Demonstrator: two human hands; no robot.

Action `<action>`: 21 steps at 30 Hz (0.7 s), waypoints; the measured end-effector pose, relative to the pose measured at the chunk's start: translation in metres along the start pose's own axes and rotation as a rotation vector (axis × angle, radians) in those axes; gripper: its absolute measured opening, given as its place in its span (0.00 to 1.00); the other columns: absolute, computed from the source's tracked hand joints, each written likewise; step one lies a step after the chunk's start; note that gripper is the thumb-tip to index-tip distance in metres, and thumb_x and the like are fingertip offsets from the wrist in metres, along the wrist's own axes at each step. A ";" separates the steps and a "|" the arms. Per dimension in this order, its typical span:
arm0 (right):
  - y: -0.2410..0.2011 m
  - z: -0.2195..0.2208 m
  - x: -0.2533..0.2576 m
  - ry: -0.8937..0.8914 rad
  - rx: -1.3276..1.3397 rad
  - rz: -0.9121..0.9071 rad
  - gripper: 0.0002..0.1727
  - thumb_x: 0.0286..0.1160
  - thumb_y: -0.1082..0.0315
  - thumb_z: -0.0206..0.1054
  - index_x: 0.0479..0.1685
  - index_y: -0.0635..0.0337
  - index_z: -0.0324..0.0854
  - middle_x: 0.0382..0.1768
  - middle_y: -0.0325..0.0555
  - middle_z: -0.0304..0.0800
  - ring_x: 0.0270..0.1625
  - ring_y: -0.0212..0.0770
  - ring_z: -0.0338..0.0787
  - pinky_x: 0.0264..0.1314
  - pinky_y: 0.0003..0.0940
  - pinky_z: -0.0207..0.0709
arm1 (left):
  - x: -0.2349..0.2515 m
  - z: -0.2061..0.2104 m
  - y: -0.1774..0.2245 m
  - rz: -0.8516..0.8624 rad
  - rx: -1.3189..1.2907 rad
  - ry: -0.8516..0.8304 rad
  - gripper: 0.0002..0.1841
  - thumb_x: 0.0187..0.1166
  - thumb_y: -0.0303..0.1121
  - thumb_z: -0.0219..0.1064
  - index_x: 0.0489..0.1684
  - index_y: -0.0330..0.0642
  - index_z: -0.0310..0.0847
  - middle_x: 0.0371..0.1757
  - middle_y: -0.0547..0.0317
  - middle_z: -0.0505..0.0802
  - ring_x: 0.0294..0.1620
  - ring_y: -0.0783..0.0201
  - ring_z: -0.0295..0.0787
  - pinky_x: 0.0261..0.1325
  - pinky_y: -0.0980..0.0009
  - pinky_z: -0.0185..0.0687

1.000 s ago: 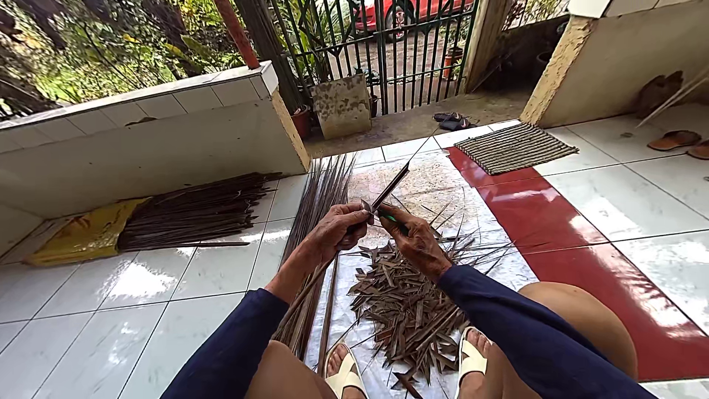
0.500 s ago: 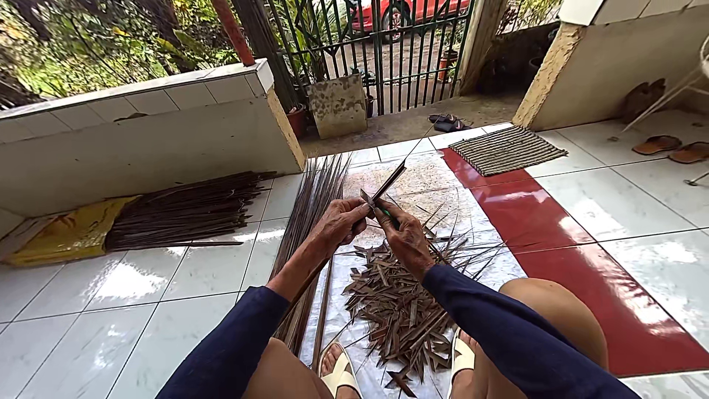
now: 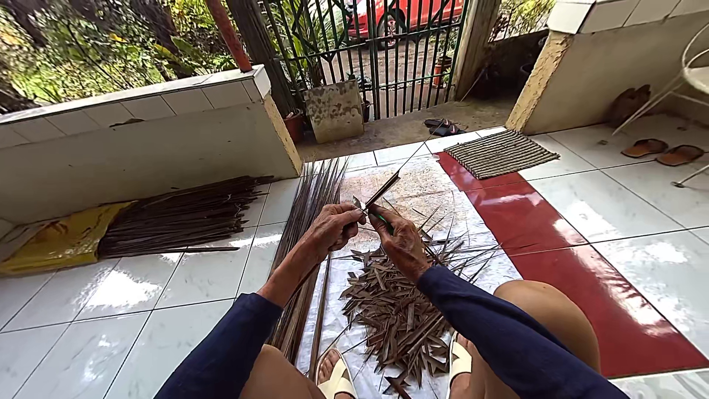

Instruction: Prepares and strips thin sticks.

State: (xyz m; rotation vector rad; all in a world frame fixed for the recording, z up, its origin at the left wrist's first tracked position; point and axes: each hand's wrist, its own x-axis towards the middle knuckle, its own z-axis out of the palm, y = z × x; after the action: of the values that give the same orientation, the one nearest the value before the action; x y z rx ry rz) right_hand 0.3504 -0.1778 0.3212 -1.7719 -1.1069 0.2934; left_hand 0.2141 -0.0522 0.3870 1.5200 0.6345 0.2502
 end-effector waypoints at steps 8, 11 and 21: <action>-0.005 0.008 0.005 0.052 0.042 0.067 0.22 0.90 0.45 0.56 0.75 0.34 0.84 0.54 0.36 0.95 0.50 0.39 0.91 0.57 0.51 0.81 | 0.008 0.007 -0.003 0.086 0.126 0.063 0.16 0.93 0.37 0.55 0.41 0.39 0.85 0.13 0.62 0.74 0.07 0.74 0.57 0.10 0.80 0.50; 0.002 0.006 0.008 0.038 0.002 -0.008 0.22 0.89 0.43 0.56 0.74 0.31 0.84 0.57 0.33 0.94 0.55 0.37 0.91 0.59 0.51 0.82 | 0.005 -0.002 0.001 0.024 0.006 0.014 0.15 0.92 0.37 0.55 0.41 0.39 0.84 0.14 0.65 0.71 0.07 0.76 0.54 0.09 0.81 0.49; 0.006 0.004 0.005 -0.045 0.051 -0.141 0.22 0.89 0.43 0.56 0.72 0.31 0.86 0.65 0.28 0.92 0.65 0.29 0.89 0.69 0.44 0.81 | -0.005 -0.025 -0.001 -0.118 -0.273 -0.195 0.18 0.91 0.38 0.49 0.29 0.45 0.78 0.13 0.72 0.64 0.07 0.78 0.52 0.09 0.83 0.47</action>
State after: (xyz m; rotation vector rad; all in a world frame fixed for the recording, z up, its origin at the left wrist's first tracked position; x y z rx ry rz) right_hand 0.3543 -0.1718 0.3161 -1.6407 -1.2393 0.2742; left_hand 0.1969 -0.0341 0.3890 1.2220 0.5103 0.0919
